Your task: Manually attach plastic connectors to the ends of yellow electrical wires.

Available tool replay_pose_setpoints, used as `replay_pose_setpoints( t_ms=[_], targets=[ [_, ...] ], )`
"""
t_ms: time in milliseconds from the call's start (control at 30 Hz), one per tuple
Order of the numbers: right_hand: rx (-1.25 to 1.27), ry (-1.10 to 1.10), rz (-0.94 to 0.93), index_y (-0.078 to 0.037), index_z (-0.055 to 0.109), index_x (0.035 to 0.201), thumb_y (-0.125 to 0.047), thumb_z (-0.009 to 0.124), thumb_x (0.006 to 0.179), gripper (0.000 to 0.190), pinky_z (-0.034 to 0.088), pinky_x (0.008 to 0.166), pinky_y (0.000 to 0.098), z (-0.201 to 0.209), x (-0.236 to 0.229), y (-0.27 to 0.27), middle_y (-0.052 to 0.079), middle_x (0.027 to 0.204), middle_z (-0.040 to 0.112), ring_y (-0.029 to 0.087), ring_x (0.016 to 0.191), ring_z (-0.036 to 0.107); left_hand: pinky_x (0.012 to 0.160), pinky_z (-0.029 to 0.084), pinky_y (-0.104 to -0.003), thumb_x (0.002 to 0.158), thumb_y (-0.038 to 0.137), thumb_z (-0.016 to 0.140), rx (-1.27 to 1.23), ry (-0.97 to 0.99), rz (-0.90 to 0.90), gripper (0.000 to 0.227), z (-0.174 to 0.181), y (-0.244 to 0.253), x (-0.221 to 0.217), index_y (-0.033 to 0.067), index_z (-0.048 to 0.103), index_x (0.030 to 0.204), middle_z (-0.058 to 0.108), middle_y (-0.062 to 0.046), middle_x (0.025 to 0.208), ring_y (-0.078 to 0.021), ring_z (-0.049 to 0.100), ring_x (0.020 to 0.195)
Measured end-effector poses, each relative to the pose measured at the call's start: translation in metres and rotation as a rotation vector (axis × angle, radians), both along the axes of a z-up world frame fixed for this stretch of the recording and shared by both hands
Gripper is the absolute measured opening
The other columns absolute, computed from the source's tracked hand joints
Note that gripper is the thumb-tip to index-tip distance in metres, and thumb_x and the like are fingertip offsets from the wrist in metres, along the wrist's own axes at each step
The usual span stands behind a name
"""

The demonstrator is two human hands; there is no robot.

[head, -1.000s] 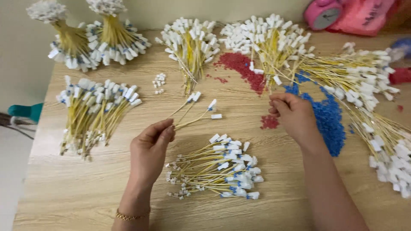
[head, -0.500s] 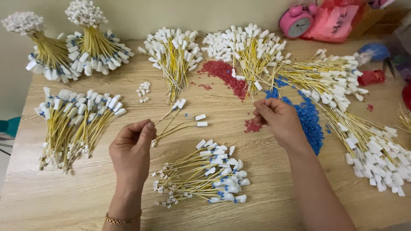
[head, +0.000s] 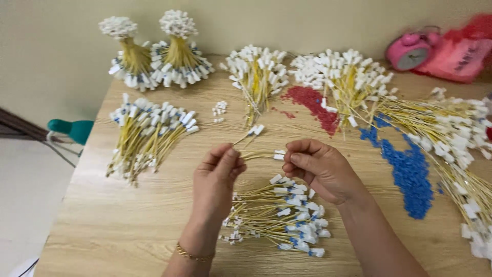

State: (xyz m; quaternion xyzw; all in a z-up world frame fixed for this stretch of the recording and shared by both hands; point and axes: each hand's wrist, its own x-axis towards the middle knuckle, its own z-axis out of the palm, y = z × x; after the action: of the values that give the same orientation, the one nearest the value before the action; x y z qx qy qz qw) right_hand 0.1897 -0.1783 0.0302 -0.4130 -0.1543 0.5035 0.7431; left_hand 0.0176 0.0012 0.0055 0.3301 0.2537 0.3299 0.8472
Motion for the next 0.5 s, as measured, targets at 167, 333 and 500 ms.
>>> replay_pose_setpoints(
  t_ms=[167,333,500],
  targets=[
    [-0.091,-0.135,-0.016,0.001,0.07,0.11,-0.004,0.067,0.096,0.015,0.061,0.078,0.036,0.007,-0.02,0.024,0.01,0.095,0.074,0.021,0.084,0.074,0.076,0.06,-0.032,0.095,0.008,0.07,0.044,0.018,-0.017,0.02,0.003,-0.015,0.003,-0.0005,0.071,0.113,0.071,-0.009,0.093,-0.0172,0.069,0.082],
    [-0.206,-0.546,-0.085,0.002,0.073,0.11,-0.004,0.067,0.094,0.018,0.062,0.08,0.0295,0.012,-0.039,0.043,0.008,0.098,0.077,0.015,0.088,0.075,0.075,0.06,-0.031,0.095,0.008,0.07,0.06,0.018,-0.016,0.022,0.004,-0.022,0.0,-0.0007,0.071,0.115,0.072,-0.009,0.095,-0.0168,0.07,0.082],
    [-0.223,-0.648,-0.114,0.0,0.071,0.111,-0.004,0.07,0.093,0.019,0.063,0.081,0.0267,0.023,-0.052,0.052,0.007,0.097,0.076,0.012,0.089,0.074,0.078,0.06,-0.031,0.097,0.008,0.07,0.138,0.014,-0.001,0.025,0.015,-0.023,-0.003,-0.0019,0.069,0.119,0.072,-0.01,0.098,-0.0166,0.071,0.084]
  ],
)
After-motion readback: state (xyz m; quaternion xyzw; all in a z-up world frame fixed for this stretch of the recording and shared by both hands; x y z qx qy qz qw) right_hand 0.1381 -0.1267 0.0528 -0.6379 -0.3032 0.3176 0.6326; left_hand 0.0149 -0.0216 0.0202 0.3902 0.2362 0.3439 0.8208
